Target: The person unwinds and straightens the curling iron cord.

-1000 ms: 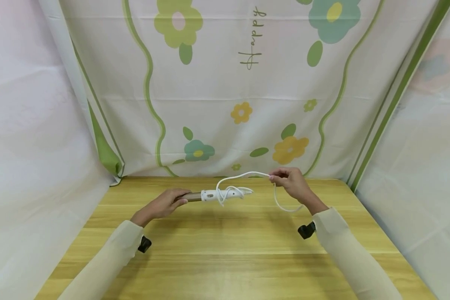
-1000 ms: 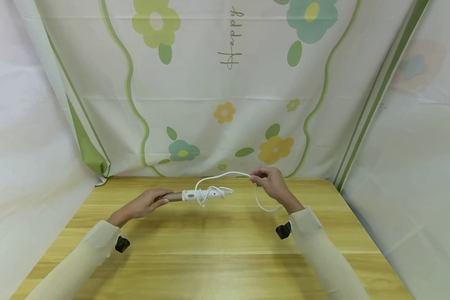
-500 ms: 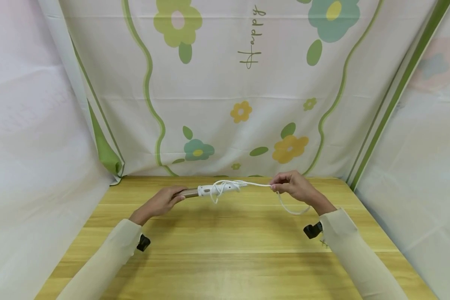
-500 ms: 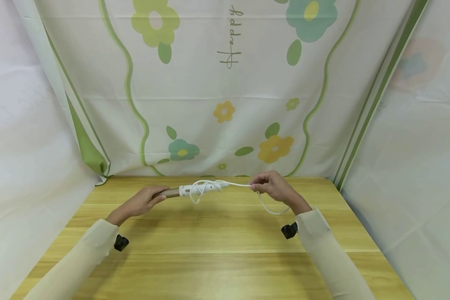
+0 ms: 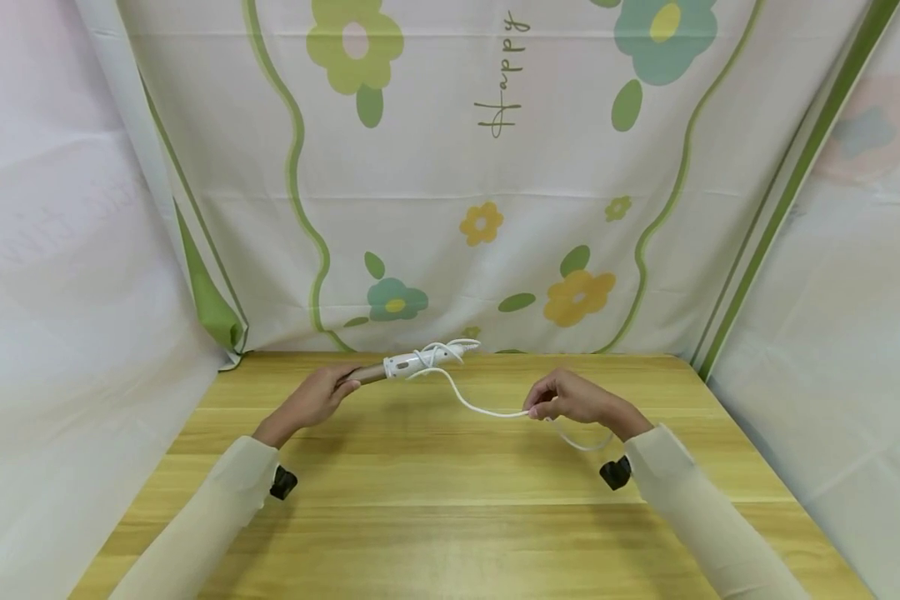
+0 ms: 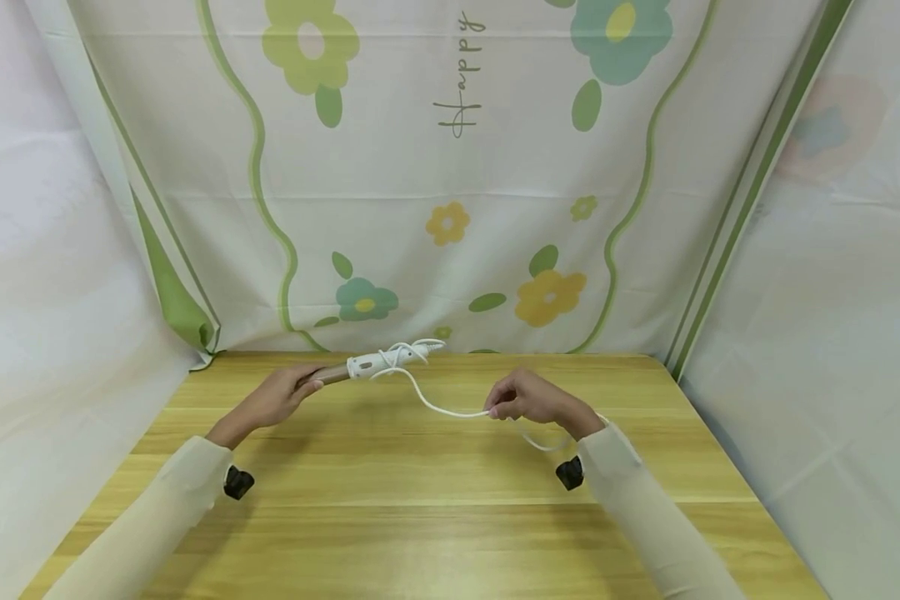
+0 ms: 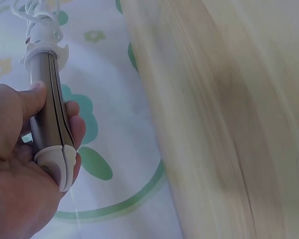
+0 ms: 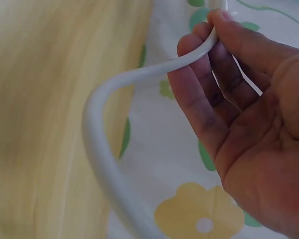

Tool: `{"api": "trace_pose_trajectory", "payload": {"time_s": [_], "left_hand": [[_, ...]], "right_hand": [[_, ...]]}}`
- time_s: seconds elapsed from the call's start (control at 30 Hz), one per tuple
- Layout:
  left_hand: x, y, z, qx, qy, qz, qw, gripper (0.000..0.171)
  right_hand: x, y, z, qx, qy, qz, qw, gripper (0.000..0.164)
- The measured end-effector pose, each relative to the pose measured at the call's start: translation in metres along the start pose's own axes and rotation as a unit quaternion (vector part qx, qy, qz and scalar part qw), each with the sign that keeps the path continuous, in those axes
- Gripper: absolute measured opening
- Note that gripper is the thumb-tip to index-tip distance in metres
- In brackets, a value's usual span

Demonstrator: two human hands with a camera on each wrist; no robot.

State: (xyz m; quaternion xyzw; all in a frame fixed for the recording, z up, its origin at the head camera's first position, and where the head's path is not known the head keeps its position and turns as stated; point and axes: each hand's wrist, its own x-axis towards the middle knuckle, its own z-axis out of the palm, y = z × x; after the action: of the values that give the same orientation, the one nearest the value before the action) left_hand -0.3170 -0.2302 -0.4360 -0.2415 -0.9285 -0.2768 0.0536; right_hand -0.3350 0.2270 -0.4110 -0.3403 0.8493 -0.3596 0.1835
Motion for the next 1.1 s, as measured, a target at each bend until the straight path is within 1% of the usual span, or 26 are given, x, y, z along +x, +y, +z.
{"api": "trace_pose_trajectory", "payload": {"time_s": [0.13, 0.23, 0.4, 0.5, 0.6, 0.67, 0.8, 0.9, 1.0, 1.1], "left_hand": [[-0.001, 0.000, -0.003, 0.000, 0.005, -0.016, 0.9999, 0.033], [-0.002, 0.000, -0.005, 0.005, 0.011, -0.027, 0.9996, 0.034], [-0.003, -0.002, -0.006, 0.015, 0.019, -0.028, 0.9993, 0.035], [-0.003, -0.002, -0.007, 0.012, 0.020, -0.025, 0.9994, 0.034], [-0.003, -0.003, -0.008, 0.012, 0.023, -0.025, 0.9994, 0.033], [-0.003, -0.003, -0.008, 0.015, 0.026, -0.026, 0.9992, 0.033], [-0.004, -0.004, -0.009, 0.016, 0.025, -0.026, 0.9992, 0.033], [-0.004, -0.005, -0.010, 0.012, 0.024, -0.027, 0.9993, 0.033], [-0.005, -0.005, -0.011, 0.011, 0.024, -0.027, 0.9993, 0.033], [-0.005, -0.005, -0.011, 0.011, 0.026, -0.023, 0.9993, 0.032]], "right_hand": [[0.009, 0.006, 0.016, -0.017, -0.001, -0.002, 1.000, 0.013], [0.017, 0.009, 0.030, -0.037, 0.010, 0.002, 0.999, 0.015], [0.031, 0.010, 0.054, -0.072, 0.037, 0.016, 0.997, 0.012], [0.039, 0.011, 0.064, -0.080, 0.046, 0.028, 0.995, 0.010], [0.046, 0.011, 0.072, -0.093, 0.057, 0.041, 0.993, 0.010], [0.049, 0.010, 0.076, -0.110, 0.071, 0.042, 0.990, 0.009], [0.054, 0.007, 0.085, -0.166, 0.105, 0.056, 0.979, 0.008], [0.058, 0.005, 0.092, -0.187, 0.122, 0.075, 0.972, 0.008], [0.060, 0.004, 0.097, -0.179, 0.131, 0.084, 0.971, 0.008], [0.061, 0.004, 0.099, -0.176, 0.129, 0.085, 0.972, 0.004]]}}
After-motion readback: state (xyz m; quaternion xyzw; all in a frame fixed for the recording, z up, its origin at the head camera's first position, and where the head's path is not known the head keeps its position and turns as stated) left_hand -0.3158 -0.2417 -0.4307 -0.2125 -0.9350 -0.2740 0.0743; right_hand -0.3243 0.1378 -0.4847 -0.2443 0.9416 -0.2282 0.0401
